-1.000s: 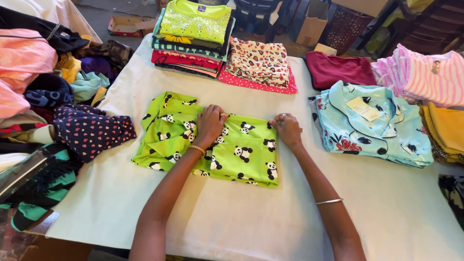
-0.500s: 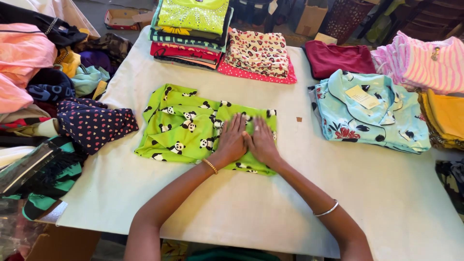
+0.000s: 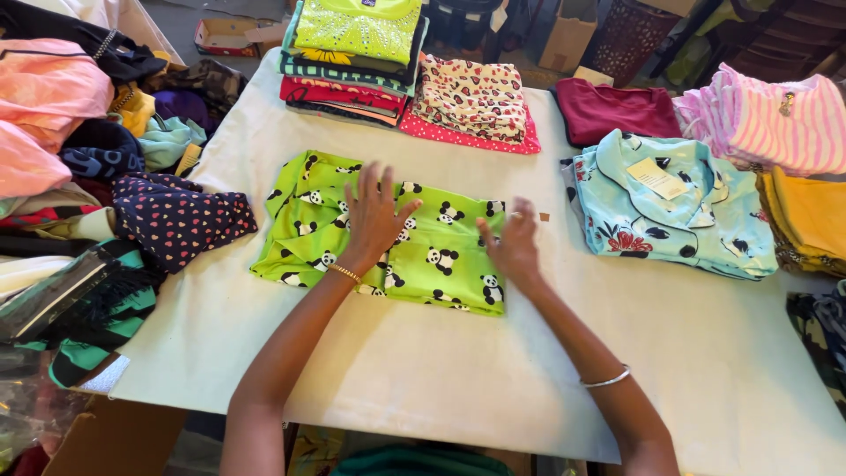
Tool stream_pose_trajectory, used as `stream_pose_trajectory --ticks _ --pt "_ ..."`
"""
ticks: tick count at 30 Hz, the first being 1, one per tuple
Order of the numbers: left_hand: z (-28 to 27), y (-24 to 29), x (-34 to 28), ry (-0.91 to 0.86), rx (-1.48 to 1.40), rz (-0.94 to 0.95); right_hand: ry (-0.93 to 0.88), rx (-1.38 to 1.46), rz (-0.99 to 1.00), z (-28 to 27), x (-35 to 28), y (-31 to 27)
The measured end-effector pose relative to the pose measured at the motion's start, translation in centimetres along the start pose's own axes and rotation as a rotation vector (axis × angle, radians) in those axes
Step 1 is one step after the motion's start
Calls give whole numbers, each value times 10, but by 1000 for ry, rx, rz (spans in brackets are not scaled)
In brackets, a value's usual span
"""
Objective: Fold various pieces of clothing, including a pink striped top and a green panda-print shirt, and stack them neatly on a table.
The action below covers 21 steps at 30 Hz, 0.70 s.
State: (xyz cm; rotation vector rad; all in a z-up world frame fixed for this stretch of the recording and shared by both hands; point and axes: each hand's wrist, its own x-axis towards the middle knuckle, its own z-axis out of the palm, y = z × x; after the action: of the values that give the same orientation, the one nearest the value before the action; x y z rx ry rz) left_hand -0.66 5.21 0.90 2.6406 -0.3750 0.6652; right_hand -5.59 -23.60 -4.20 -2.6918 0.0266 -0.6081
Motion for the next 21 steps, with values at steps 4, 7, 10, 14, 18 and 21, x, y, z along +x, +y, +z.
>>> stream_pose_trajectory --ticks 4,7,10,14,18,21 --pt "4 23 -22 -11 -331 322 -372 66 255 -38 21 20" --pt "-14 73 -57 -91 -377 582 -704 260 410 -54 19 13" --pt "-31 110 -87 -77 -260 786 -716 331 331 -33 16 29" --pt "9 120 -109 17 -8 851 -668 738 452 -62 10 -14" --pt "10 146 -110 155 124 933 -585 846 495 -60 3 7" --pt "1 176 -100 245 62 919 -642 904 438 -55 8 58"
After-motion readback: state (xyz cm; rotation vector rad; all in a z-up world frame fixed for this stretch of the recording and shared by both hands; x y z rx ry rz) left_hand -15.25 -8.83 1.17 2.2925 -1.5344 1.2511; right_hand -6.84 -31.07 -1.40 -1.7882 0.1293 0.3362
